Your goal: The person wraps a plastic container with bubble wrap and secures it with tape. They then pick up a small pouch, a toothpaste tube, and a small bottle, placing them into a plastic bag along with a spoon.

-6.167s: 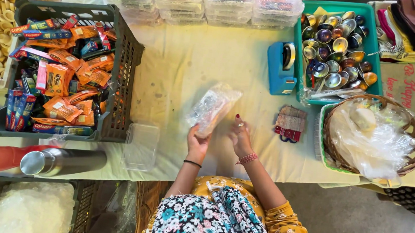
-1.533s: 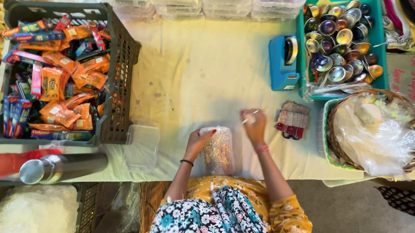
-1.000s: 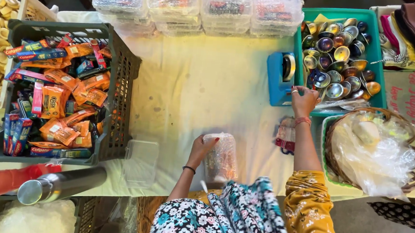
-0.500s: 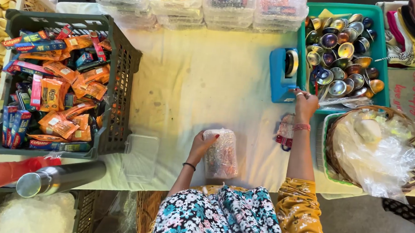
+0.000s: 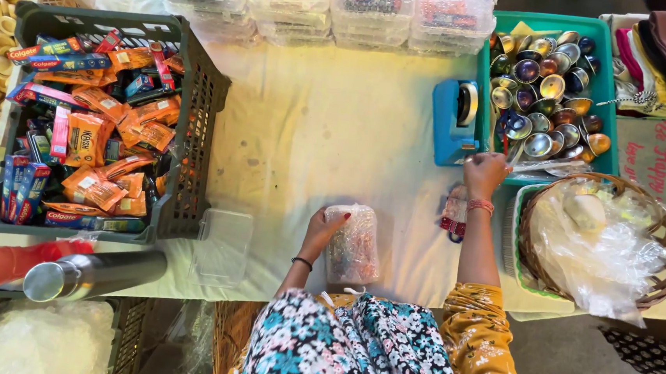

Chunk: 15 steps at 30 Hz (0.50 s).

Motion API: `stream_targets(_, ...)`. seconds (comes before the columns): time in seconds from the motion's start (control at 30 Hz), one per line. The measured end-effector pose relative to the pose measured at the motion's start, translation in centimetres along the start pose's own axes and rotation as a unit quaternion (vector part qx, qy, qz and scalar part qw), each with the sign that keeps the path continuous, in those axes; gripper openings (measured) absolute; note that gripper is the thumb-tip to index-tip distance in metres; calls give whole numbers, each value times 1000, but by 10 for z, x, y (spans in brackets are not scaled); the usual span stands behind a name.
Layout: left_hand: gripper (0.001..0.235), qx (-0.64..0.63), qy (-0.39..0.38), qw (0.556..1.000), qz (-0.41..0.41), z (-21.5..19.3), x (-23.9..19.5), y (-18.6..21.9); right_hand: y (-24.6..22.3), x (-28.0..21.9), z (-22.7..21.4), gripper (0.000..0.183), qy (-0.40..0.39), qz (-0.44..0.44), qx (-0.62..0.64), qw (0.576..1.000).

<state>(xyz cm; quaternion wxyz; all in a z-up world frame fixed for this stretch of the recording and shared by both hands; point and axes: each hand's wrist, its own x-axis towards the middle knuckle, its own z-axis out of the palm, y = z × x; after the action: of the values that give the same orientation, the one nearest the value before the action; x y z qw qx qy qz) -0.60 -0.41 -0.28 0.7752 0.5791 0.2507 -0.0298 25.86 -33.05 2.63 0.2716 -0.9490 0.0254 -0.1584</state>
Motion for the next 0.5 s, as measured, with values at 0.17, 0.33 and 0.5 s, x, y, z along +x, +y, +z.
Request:
stream_targets(0.17, 42, -24, -1, 1000, -5, 2, 1, 2, -47, -40, -22, 7, 64, -90, -57, 992)
stream_targets(0.33, 42, -6, 3, 1000, 1, 1, 0, -4, -74, -114, 4, 13, -224, 41, 348, 909)
stream_targets(0.5, 43, -10, 8, 1000, 5, 1, 1, -6, -116, -181, 15, 14, -379, 70, 467, 796)
